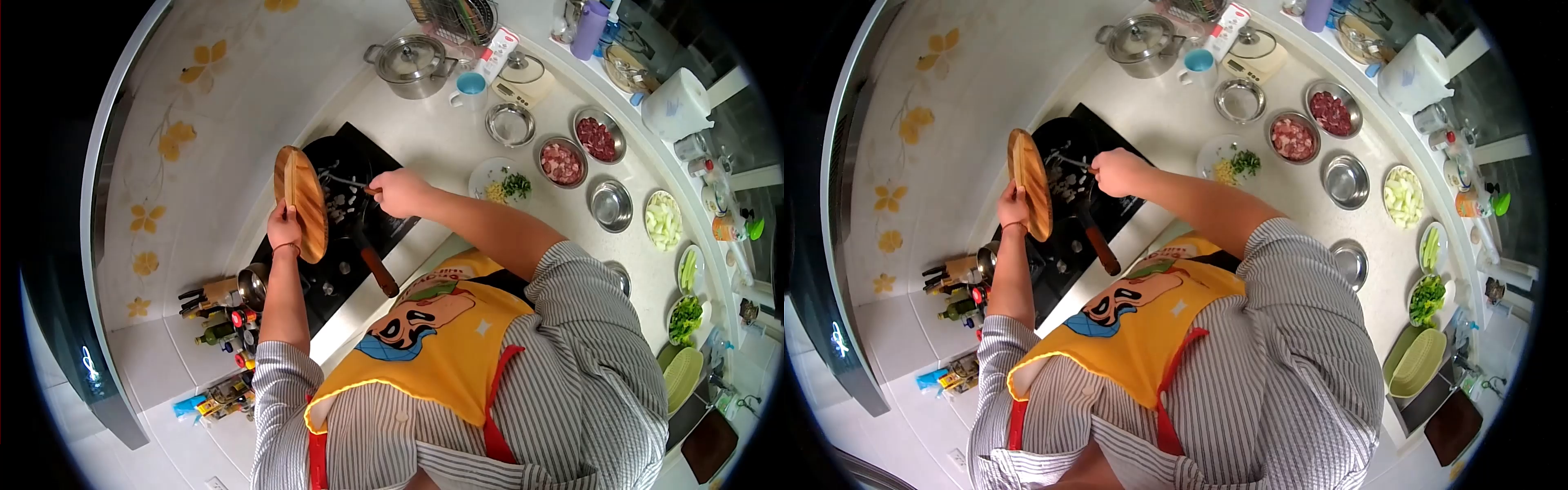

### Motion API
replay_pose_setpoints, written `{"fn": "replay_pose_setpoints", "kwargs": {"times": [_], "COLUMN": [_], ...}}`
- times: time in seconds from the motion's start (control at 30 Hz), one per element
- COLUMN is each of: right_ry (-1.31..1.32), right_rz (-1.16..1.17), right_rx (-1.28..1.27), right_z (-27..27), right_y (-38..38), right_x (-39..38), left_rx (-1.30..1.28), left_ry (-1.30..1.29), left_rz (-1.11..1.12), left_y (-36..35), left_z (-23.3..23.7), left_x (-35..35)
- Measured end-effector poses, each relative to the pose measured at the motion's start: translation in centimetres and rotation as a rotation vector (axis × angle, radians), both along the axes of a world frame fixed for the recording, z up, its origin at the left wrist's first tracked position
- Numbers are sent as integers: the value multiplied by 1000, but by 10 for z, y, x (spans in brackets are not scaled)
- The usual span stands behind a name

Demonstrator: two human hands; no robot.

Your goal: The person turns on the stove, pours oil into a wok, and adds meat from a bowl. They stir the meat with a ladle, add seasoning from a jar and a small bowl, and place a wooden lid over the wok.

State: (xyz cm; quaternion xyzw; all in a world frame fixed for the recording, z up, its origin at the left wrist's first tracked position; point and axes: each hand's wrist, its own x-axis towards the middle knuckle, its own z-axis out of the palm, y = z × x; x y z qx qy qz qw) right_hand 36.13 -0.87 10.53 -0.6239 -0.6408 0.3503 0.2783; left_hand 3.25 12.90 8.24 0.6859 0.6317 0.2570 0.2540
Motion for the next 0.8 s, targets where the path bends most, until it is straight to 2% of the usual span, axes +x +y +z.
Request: {"fn": "replay_pose_setpoints", "kwargs": {"times": [0.07, 0.13, 0.23, 0.3, 0.43, 0.5, 0.53, 0.6, 0.63, 0.73, 0.8], "right_ry": [69, 26, -75, -283, -360, -240, -237, -9, -9, 75, 17], "right_rz": [66, 95, 162, 237, 228, 113, 116, -4, -4, 83, 128], "right_rx": [-49, -34, -33, -93, -111, -66, -63, 7, 8, -36, -35], "right_z": [-12, 14, 80, 113, 85, 49, 30, 5, -2, -14, 23], "right_y": [0, -6, -16, -23, -7, 4, 7, 12, 12, 13, 6], "right_x": [2, 18, 44, 49, 36, 23, 14, 0, -1, 7, 27], "left_rx": [-17, -35, -26, -18, -3, -38, -36, -3, -2, -44, -44], "left_ry": [-34, -67, -32, -5, -53, -157, -154, -97, -97, -144, -85], "left_rz": [2, 10, 19, 51, -6, 3, 6, -14, -14, 19, 17], "left_y": [4, 3, -1, -7, -1, 5, 3, 0, 0, 2, -1], "left_z": [-4, -5, 4, 11, 6, -7, -5, 1, 1, -1, 5], "left_x": [-3, -4, 4, 9, 5, -6, -6, -2, -2, -2, 1]}}
